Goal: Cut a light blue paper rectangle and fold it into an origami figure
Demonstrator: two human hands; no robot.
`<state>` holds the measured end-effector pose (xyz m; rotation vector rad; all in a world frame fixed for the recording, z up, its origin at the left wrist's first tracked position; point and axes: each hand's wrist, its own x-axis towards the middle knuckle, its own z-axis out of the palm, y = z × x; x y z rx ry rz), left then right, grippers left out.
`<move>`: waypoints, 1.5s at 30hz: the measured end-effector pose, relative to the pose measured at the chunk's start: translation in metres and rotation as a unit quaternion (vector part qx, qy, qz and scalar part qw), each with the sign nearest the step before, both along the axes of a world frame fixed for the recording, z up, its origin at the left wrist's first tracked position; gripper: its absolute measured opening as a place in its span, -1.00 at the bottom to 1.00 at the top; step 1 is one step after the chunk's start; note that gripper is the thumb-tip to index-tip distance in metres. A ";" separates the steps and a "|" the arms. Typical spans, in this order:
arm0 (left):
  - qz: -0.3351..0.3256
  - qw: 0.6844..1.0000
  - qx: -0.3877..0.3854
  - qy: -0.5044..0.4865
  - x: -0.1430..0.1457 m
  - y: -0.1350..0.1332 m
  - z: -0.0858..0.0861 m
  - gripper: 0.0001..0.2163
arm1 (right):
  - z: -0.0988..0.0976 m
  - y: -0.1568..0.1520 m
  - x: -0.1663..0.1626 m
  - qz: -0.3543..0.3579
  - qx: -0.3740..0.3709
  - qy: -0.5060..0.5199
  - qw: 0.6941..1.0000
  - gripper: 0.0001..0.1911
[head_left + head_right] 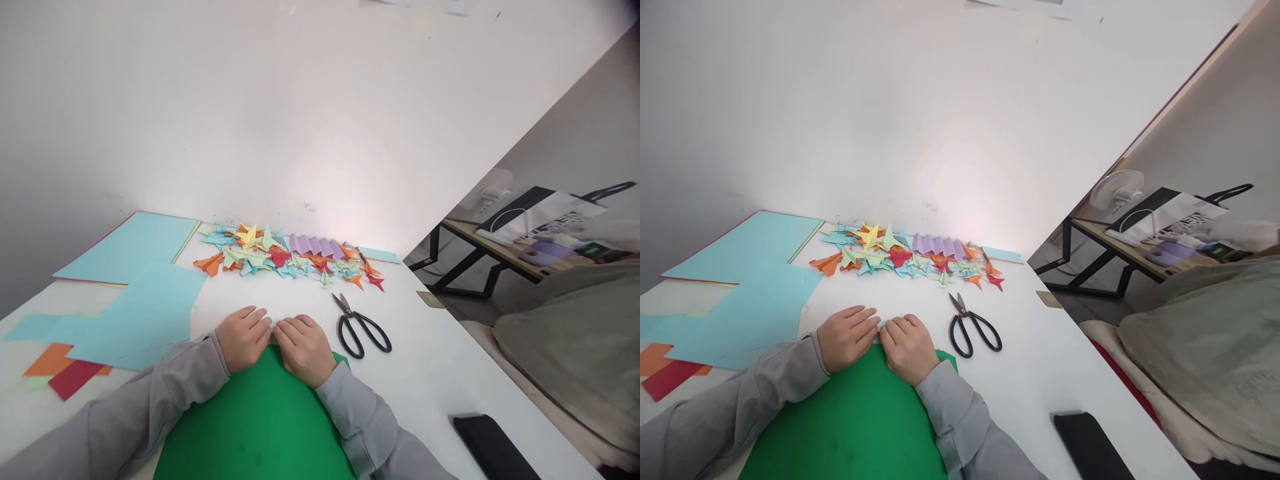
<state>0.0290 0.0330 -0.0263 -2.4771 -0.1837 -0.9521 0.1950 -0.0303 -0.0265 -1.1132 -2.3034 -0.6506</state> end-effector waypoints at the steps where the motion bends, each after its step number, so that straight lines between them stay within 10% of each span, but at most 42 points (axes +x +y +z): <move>1: -0.006 1.000 0.005 -0.001 -0.003 0.002 0.001 -0.87 | 0.000 -0.001 0.002 0.000 0.006 0.005 1.000 -0.75; 16: 0.000 0.998 0.057 -0.027 -0.030 0.036 0.012 -0.91 | -0.003 0.002 0.027 -0.019 0.064 0.029 0.997 -0.74; 32: -0.022 0.999 0.005 -0.039 0.001 0.002 0.005 -0.80 | -0.001 0.001 0.003 0.023 0.056 0.016 0.998 -0.76; 45: 0.000 0.998 0.022 -0.058 -0.015 0.017 0.006 -0.86 | -0.006 0.011 0.037 -0.079 0.092 0.097 0.988 -0.83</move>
